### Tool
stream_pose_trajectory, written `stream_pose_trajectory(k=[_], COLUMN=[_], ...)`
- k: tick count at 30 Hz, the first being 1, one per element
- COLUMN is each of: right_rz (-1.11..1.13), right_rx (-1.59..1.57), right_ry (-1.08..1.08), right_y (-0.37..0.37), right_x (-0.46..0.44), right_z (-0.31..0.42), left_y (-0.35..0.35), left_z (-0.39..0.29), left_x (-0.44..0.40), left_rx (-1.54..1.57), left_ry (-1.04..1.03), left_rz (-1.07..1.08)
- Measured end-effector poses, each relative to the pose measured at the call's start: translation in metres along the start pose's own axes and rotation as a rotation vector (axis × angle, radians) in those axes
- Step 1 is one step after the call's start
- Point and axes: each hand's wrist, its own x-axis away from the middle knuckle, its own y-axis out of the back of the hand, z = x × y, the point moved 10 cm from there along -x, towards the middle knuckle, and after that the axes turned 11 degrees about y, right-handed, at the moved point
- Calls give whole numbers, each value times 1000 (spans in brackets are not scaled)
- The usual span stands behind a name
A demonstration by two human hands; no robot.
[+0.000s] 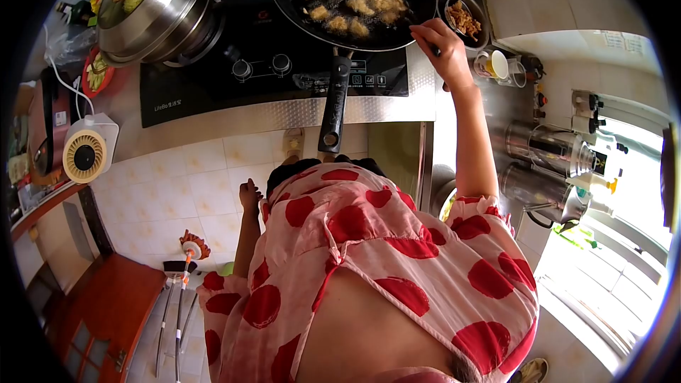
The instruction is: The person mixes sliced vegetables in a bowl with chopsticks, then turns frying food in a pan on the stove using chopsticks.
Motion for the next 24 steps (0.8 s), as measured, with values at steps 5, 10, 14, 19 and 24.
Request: stream_pose_trajectory(k=[5, 10, 14, 19, 24], right_rz=[-341, -647, -805, -852, -772], right_rx=[-151, -375, -575, -928, -939], right_ry=[-351, -655, -785, -904, -975], right_y=[31, 51, 57, 38, 26], right_x=[26, 65, 88, 119, 128], right_z=[-38, -75, -93, -125, -129], left_y=[1, 2, -1, -4, -4], left_z=[2, 6, 3, 1, 5], left_x=[5, 1, 3, 2, 2], left_rx=[-1, -34, -31, -34, -23], left_ry=[41, 6, -15, -10, 17], left_rz=[-6, -23, -17, -4, 8])
